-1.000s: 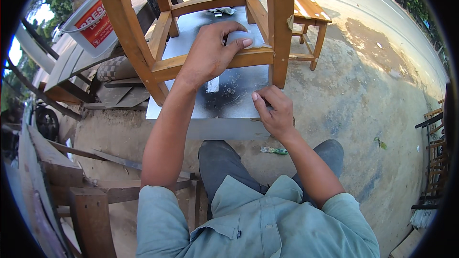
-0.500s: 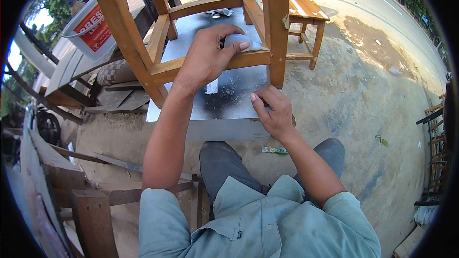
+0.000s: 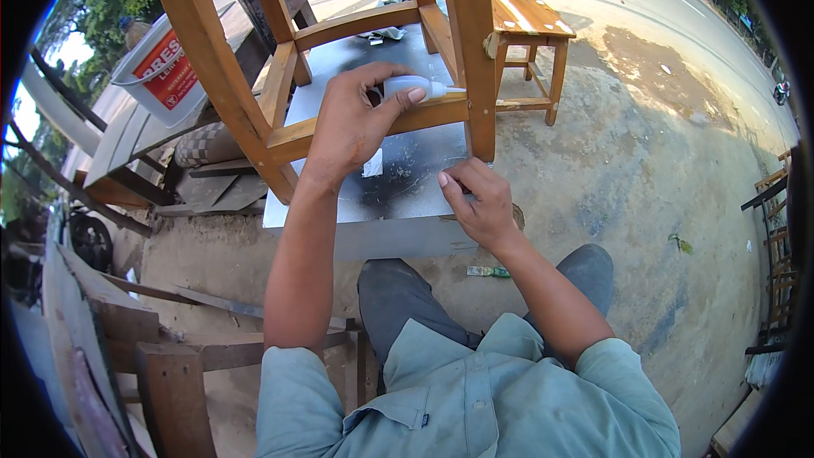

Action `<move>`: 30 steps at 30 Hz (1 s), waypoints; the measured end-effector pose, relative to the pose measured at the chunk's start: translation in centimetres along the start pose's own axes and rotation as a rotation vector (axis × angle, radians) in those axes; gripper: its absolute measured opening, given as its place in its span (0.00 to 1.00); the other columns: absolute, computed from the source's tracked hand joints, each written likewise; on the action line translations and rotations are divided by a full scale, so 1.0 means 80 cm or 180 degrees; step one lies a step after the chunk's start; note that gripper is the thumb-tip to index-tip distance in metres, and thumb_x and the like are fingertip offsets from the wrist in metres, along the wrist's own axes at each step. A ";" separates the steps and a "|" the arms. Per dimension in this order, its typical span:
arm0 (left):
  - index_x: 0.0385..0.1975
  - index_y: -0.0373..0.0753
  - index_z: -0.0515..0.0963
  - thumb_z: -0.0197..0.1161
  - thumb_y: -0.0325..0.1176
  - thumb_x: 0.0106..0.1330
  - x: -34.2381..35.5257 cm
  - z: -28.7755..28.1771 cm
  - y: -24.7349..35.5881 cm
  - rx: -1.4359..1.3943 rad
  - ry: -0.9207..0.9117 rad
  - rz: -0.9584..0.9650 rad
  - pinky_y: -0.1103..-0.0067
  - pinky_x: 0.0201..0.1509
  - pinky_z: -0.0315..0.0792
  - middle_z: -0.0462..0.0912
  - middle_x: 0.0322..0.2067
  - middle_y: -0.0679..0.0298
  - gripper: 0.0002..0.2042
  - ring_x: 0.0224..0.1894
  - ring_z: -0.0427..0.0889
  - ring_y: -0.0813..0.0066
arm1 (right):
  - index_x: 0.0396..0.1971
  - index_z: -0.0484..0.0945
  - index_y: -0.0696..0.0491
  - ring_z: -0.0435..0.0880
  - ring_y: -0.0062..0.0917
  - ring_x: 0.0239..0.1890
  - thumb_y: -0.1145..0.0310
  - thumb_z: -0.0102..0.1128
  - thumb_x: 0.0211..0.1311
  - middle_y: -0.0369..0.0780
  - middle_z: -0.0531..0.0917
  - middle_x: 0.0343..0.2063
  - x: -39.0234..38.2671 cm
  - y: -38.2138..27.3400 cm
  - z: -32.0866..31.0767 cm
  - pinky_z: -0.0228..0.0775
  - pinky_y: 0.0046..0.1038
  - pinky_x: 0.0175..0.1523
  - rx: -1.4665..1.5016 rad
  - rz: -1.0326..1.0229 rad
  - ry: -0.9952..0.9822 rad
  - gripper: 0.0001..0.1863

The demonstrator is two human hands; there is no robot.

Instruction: The person repairs a wooden stool by applying a white filler substance to the joints and legs using a small brush and a tube. They work on the stool while it is placed upside down on a metal stand, smoothing the filler into the wood grain.

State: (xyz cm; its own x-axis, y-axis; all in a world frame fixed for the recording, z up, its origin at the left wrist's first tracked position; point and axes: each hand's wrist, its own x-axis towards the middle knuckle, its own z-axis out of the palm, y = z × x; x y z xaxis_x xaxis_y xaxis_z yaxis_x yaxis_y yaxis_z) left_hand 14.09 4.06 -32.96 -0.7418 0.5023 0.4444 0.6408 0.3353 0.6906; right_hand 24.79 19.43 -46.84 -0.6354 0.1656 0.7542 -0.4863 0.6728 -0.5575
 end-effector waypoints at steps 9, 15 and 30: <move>0.48 0.31 0.82 0.70 0.32 0.65 -0.095 0.047 0.017 -0.1860 0.0369 -0.0339 0.82 0.47 0.72 0.83 0.42 0.62 0.15 0.43 0.79 0.79 | 0.45 0.81 0.61 0.81 0.23 0.34 0.71 0.65 0.64 0.42 0.80 0.38 0.001 -0.047 -0.041 0.74 0.24 0.41 0.1350 0.0649 0.0209 0.12; 0.52 0.31 0.80 0.64 0.31 0.69 -0.134 0.110 0.004 -0.2087 -0.0214 -0.0487 0.78 0.51 0.73 0.83 0.44 0.59 0.15 0.47 0.80 0.73 | 0.49 0.79 0.62 0.81 0.21 0.39 0.70 0.68 0.64 0.41 0.78 0.44 -0.033 -0.026 -0.060 0.75 0.23 0.44 0.2269 0.1114 0.0114 0.17; 0.37 0.29 0.81 0.55 0.49 0.73 0.056 -0.007 -0.008 0.1917 0.1196 0.0301 0.66 0.52 0.70 0.83 0.38 0.52 0.23 0.43 0.78 0.58 | 0.42 0.85 0.57 0.84 0.19 0.33 0.68 0.76 0.51 0.40 0.87 0.33 -0.128 0.258 -0.109 0.76 0.26 0.41 0.0027 0.3017 -0.1135 0.17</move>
State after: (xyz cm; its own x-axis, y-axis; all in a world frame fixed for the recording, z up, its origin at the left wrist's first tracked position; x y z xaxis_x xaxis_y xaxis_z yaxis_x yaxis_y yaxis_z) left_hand 10.25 5.60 -31.11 -0.6261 0.2786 0.7283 0.6233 0.7401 0.2527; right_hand 26.48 37.90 -63.07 -0.9033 0.4030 -0.1472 0.3081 0.3706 -0.8762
